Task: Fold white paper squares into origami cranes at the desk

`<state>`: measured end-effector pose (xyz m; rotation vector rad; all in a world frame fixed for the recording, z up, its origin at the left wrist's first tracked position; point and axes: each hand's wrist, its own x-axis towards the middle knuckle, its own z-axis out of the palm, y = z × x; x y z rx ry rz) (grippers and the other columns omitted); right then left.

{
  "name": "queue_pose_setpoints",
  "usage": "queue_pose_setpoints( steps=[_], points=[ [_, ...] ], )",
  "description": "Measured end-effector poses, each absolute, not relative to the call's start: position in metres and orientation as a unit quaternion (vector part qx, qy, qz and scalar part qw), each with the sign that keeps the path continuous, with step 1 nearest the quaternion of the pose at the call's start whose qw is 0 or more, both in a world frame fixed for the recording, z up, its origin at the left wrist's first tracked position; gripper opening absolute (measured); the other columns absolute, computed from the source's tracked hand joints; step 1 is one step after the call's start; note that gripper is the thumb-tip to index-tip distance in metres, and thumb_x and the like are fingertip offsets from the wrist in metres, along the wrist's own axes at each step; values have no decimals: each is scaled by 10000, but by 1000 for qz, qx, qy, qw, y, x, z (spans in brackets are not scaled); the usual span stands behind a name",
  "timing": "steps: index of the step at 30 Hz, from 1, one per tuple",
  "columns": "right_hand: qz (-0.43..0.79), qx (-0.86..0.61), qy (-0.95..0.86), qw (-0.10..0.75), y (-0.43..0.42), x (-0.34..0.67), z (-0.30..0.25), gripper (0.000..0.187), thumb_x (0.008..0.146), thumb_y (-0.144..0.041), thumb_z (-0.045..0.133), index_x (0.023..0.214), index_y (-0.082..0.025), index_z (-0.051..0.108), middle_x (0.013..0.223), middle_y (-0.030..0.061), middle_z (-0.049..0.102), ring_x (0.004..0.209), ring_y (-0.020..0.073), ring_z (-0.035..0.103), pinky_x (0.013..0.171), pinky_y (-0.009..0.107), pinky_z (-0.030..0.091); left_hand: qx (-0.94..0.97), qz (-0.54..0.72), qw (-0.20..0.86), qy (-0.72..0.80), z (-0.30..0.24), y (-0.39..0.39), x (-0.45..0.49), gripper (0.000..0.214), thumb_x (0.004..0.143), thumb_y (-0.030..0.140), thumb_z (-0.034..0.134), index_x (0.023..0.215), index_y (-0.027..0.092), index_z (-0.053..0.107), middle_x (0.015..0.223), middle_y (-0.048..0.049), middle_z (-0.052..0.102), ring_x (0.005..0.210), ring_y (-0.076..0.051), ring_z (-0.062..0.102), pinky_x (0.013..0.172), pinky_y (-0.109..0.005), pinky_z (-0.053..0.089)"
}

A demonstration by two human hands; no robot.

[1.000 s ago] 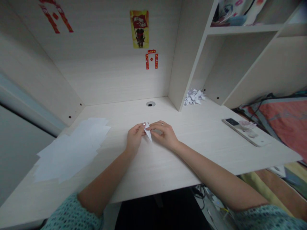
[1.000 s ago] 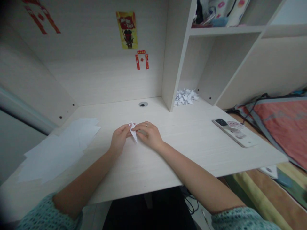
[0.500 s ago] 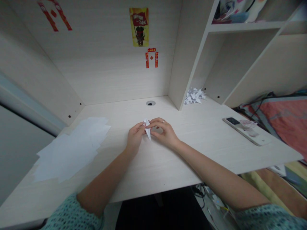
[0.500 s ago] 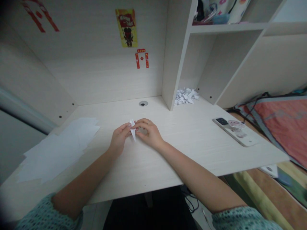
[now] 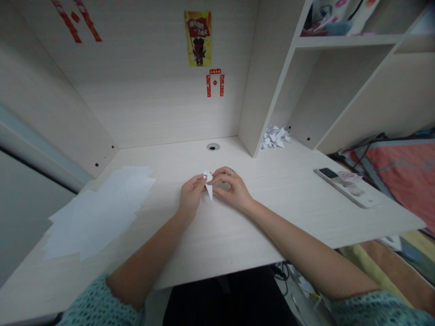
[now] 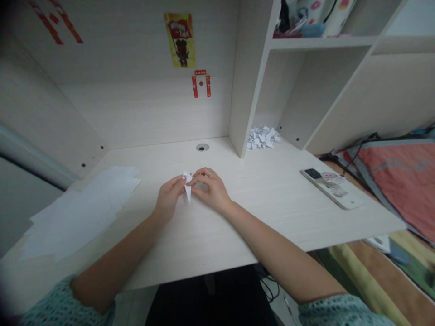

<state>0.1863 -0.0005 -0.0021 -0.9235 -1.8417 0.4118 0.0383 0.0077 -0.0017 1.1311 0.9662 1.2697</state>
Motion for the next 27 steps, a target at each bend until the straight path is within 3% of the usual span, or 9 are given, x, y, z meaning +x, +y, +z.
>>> queue_pose_setpoints(
  steps=[6, 12, 20, 27],
  points=[
    [179, -381, -748, 513, 1, 185, -4, 62, 764, -247, 630, 814, -241, 666, 917, 40, 570, 895, 172, 550, 813, 329, 426, 484, 531, 566, 403, 0, 7, 40, 294, 691, 336, 625, 894, 127, 664, 789, -51, 661, 716, -141, 570, 711, -264, 449],
    [227, -404, -701, 542, 4, 183, -6, 115, 736, -330, 657, 733, -215, 658, 835, 42, 599, 805, 161, 562, 646, 280, 432, 490, 527, 568, 400, -4, 7, 41, 243, 678, 308, 630, 852, 140, 657, 757, -36, 666, 719, -143, 587, 760, -283, 451],
    [281, -403, -669, 557, 9, 182, -12, 131, 690, -340, 696, 734, -217, 681, 817, 38, 636, 780, 154, 581, 626, 271, 428, 487, 529, 545, 432, -5, 8, 39, 261, 677, 309, 642, 885, 156, 677, 841, -44, 680, 716, -130, 578, 702, -253, 442],
    [307, -400, -659, 559, 8, 181, -6, 163, 747, -351, 631, 699, -197, 651, 766, 32, 639, 749, 146, 576, 639, 269, 432, 476, 538, 556, 418, -5, 8, 39, 273, 657, 323, 674, 878, 164, 699, 860, -42, 683, 745, -134, 578, 741, -268, 441]
  ],
)
